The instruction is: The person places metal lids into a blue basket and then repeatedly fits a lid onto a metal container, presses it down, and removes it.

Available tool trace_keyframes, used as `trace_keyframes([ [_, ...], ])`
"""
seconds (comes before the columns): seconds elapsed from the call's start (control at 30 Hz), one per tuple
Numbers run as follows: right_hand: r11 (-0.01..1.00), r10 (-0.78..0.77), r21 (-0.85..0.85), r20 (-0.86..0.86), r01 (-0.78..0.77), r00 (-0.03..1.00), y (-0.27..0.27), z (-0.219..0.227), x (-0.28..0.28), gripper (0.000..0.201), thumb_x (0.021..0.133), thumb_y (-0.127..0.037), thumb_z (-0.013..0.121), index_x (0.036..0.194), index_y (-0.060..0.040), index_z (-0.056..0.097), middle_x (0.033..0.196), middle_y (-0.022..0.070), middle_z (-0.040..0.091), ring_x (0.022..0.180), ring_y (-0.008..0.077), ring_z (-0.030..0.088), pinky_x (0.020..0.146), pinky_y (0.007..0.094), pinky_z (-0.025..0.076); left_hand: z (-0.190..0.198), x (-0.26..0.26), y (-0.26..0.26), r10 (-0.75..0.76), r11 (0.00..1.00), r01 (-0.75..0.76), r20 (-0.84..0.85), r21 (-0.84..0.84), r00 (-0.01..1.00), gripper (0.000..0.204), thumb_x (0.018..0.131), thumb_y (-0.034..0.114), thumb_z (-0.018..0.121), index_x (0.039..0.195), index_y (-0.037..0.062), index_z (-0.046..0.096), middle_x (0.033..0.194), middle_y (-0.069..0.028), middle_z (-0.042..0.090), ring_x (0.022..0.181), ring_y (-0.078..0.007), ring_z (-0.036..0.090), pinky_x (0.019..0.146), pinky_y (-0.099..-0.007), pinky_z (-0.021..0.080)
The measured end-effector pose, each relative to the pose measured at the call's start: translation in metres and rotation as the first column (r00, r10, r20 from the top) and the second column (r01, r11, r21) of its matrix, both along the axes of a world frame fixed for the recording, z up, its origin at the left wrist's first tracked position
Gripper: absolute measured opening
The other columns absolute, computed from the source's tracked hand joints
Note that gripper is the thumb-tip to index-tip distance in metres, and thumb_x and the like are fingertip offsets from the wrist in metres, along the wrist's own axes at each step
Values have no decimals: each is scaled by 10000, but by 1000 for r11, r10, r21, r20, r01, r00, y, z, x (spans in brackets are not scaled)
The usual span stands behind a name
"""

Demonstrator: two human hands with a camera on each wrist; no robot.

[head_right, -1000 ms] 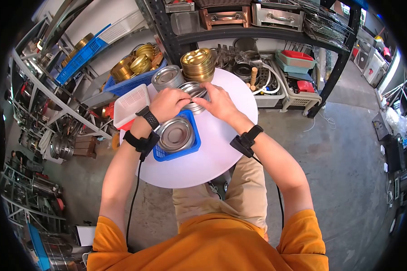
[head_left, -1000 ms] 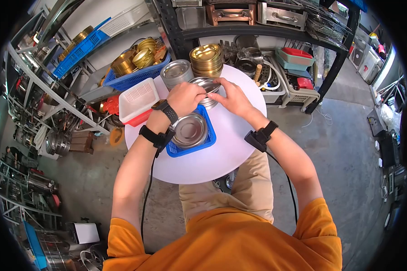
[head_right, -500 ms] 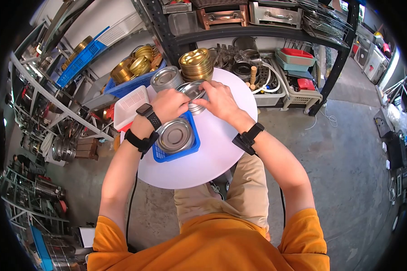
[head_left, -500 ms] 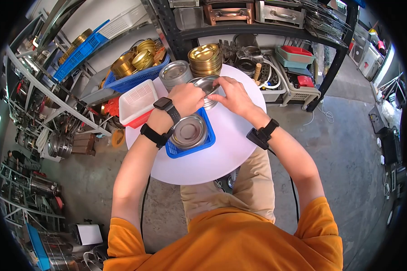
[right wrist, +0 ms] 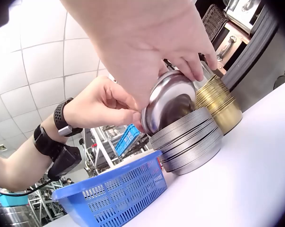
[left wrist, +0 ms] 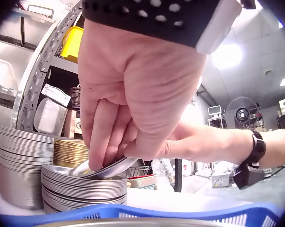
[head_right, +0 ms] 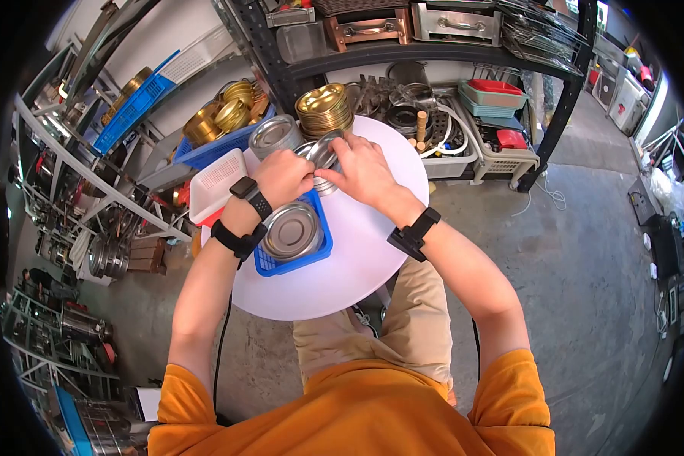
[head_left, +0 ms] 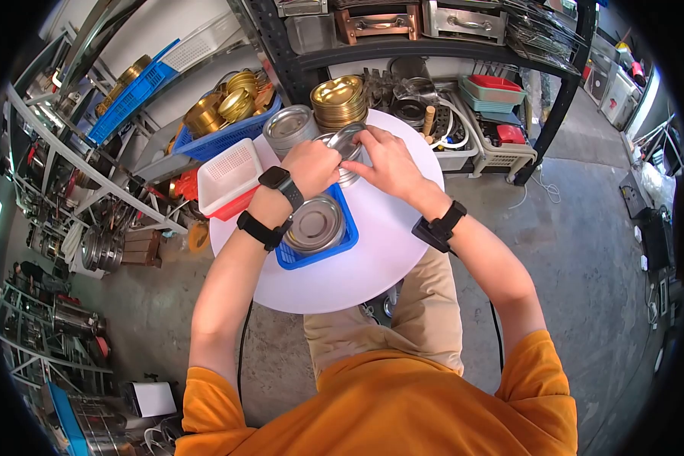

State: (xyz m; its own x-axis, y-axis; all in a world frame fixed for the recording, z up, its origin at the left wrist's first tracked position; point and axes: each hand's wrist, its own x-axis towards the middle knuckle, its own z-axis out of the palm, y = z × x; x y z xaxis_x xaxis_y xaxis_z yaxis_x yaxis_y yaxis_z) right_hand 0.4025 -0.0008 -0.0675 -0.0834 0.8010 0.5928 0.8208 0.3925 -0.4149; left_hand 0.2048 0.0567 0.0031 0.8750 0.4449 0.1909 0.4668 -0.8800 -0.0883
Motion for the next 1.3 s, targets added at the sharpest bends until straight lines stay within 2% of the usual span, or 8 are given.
trace_keyframes([
  [0.27, 998, -11, -63, -46, 8, 999, 0, 2, -3, 491, 916, -403, 758, 1203, -30, 617, 1248, 204, 654, 1204, 389, 615, 1005, 532, 475, -6, -2, 6, -29, 1000, 29, 53, -4, 998, 150, 835, 128, 680, 787, -6, 727, 743, -235, 690, 732, -419, 699, 729, -511, 567],
  [0.47, 994, -59, 86, -38, 62, 998, 0, 0, -8, 541, 884, -346, 792, 1270, -12, 615, 1207, 208, 688, 1101, 415, 664, 917, 494, 550, -1, 1, -3, 46, 999, -47, 94, 5, 994, 134, 840, 128, 655, 806, 5, 695, 810, -193, 709, 781, -410, 702, 724, -502, 566],
  [0.77, 992, -116, -56, -121, 110, 986, 1, -11, -15, 880, 863, -384, 809, 1506, 35, 380, 1128, 292, 684, 1069, 456, 677, 938, 533, 537, 4, -20, -10, 134, 991, -125, 270, -51, 953, 129, 912, 156, 641, 943, 40, 687, 939, -138, 675, 886, -378, 685, 750, -484, 547],
  [0.97, 987, -137, -92, -56, 131, 989, 9, -24, -11, 675, 890, -378, 793, 1384, 11, 547, 1144, 264, 696, 1050, 456, 689, 923, 533, 556, 19, -62, -57, 159, 987, -150, 285, -54, 945, 90, 937, 144, 686, 975, 64, 705, 933, -114, 674, 876, -365, 673, 734, -453, 534],
  [1.03, 985, -109, -136, -14, 106, 994, 7, -20, -11, 418, 931, -317, 764, 1202, -17, 659, 1197, 235, 700, 1086, 430, 681, 927, 493, 553, 16, -77, -75, 116, 992, -125, 309, 8, 944, 69, 914, 116, 695, 950, 57, 702, 917, -109, 675, 864, -352, 672, 721, -450, 532],
  [1.13, 988, -69, -146, -79, 57, 994, 11, -18, -10, 295, 940, -266, 762, 1110, -37, 687, 1165, 204, 715, 1073, 413, 687, 917, 482, 551, 1, -97, -96, 134, 989, -145, 311, 12, 941, 77, 881, 100, 721, 937, 49, 707, 901, -114, 681, 868, -347, 670, 745, -444, 526],
  [1.23, 995, -57, -86, -190, 42, 980, 13, -16, -9, 279, 928, -245, 778, 1082, -32, 684, 1112, 209, 727, 1038, 417, 691, 903, 478, 553, -23, -110, -111, 181, 983, -182, 303, -24, 936, 120, 862, 125, 751, 938, 44, 707, 934, -119, 699, 900, -357, 663, 816, -442, 515],
  [1.3, 995, -80, -76, -204, 66, 976, 10, -15, -11, 292, 921, -256, 789, 1074, -26, 692, 1076, 209, 737, 1010, 405, 706, 897, 477, 555, -34, -115, -116, 98, 992, -64, 347, -108, 933, 191, 854, 191, 783, 952, 45, 708, 967, -114, 708, 933, -358, 655, 875, -456, 502],
])
